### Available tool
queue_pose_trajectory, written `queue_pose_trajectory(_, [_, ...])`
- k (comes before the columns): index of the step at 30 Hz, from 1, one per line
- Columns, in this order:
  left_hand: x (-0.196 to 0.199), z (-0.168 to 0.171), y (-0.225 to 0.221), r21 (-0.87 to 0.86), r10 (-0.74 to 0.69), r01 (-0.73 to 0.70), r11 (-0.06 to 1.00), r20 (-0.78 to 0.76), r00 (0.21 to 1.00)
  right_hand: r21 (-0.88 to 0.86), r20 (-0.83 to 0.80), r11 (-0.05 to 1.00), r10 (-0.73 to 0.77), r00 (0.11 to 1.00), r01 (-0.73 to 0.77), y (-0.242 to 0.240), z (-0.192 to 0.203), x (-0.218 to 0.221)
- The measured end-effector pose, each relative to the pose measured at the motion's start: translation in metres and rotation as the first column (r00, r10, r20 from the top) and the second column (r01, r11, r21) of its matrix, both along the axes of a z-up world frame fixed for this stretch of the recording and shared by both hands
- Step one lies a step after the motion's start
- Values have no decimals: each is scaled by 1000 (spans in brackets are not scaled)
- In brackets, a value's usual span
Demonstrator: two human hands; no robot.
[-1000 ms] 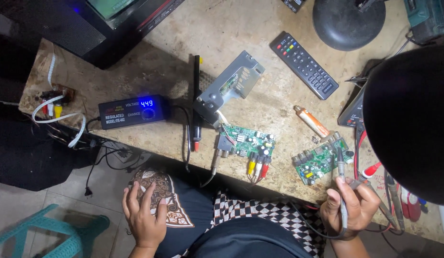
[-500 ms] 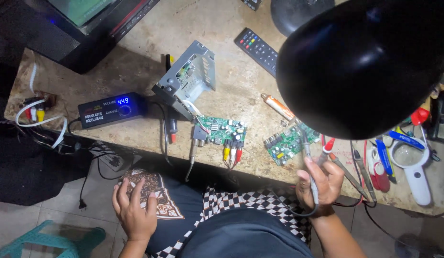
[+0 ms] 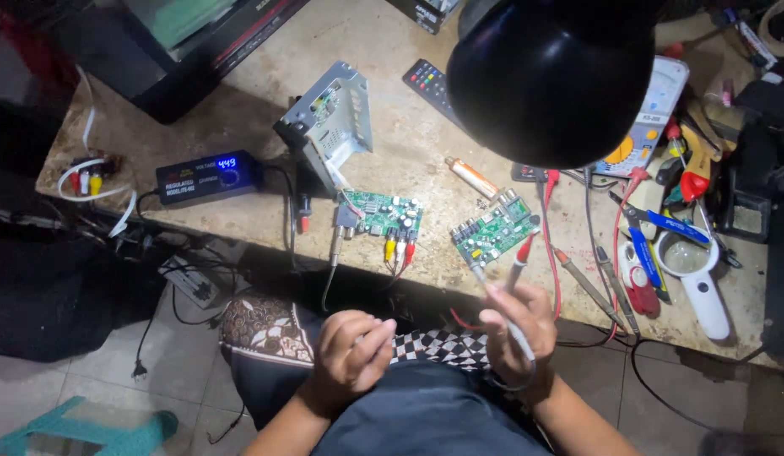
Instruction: The person uses a multimeter to measure voltage on a circuit board, inspects it with a magnifying glass, and handles the device's metal casing.
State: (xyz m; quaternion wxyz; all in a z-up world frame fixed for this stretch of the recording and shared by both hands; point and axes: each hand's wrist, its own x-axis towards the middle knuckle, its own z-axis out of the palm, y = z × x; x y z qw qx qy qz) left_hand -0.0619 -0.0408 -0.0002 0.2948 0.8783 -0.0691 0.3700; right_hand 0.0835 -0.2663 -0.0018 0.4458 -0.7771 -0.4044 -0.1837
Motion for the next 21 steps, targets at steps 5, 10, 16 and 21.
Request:
queue_pose_trajectory(5, [36, 33, -14, 48, 31, -37, 998, 126, 992, 86, -163, 981, 185, 969, -173, 28, 37, -38])
queue_pose_trajectory(10, [37, 34, -17, -32, -16, 19, 999, 73, 997, 118, -187, 939, 340, 922, -322, 28, 44, -47])
queue_pose_trajectory(16, [34, 28, -19, -67, -48, 52, 996, 56, 997, 47, -170, 936, 353, 920, -350, 26, 37, -46])
queue_pose_trajectory(21, [31, 30, -16, -152, 171, -159, 975, 66, 983, -91, -177, 850, 500, 848, -519, 14, 29, -31])
